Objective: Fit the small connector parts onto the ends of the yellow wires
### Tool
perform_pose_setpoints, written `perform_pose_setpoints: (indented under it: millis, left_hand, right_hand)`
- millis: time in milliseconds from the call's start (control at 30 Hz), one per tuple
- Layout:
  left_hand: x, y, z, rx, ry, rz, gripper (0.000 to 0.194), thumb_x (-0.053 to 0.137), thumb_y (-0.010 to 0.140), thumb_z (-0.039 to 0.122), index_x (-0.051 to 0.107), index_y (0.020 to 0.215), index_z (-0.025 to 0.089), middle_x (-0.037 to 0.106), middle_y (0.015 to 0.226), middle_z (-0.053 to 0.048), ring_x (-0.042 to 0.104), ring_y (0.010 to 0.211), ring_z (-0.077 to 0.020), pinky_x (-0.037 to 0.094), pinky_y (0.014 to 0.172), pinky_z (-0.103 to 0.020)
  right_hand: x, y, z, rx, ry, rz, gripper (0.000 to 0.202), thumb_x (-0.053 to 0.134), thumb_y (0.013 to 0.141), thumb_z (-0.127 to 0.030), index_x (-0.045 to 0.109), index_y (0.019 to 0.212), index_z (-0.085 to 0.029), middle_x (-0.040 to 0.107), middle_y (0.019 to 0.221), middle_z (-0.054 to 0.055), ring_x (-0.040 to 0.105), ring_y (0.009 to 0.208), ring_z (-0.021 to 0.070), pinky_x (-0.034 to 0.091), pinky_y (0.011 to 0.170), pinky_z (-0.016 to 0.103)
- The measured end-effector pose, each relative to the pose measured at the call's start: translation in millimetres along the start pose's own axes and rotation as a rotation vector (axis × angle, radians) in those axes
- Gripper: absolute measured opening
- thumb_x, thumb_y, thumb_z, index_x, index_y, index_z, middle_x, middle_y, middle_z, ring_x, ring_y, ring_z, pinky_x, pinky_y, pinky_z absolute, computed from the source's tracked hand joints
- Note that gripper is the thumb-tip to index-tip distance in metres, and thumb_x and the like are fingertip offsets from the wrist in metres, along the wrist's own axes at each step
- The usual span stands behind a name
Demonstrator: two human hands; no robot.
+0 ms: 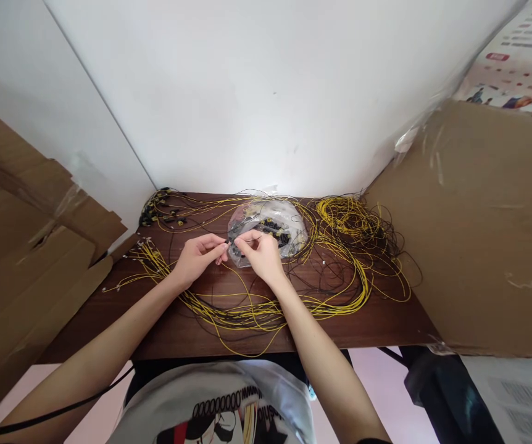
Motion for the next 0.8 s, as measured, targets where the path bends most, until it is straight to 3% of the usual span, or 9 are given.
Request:
perform_pose_setpoints:
  millis: [233,800]
  left_hand:
    - [1.3,-1,-2,0.007,0.037,-0.064,0.024,0.065,0.074,0.036,0.062,0.077,0.012,0.063,0.060,-0.003,0.052,0.050,-0.0097,0.043,0.053,-0.023]
    - [-1.8,0,0,-0.025,0.019,0.026,0.024,0.068,0.071,0.036,0.064,0.074,0.012,0.062,0.056,-0.002,0.049,0.049,-0.0093,0.040,0.051,-0.023]
  right_hand:
    - [8,-3,-8,-0.065,-0.022,-0.066,0.019,0.060,0.077,-0.033,0.064,0.075,-0.014,0.063,0.068,0.004,0.056,0.059,0.0142,0.044,0.057,0.025]
    - [-3,-1,-2,-0.016,-0.070,0.006,0.025,0.059,0.078,-0.040,0.064,0.076,-0.015,0.063,0.065,0.003,0.056,0.056,0.0142,0.045,0.056,0.025]
Point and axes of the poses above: each hand's wrist, its own y-axis towards the middle knuckle, its own x-axis out of the palm, z = x × y, the point moved 5 cm from there along y, towards the middle knuckle
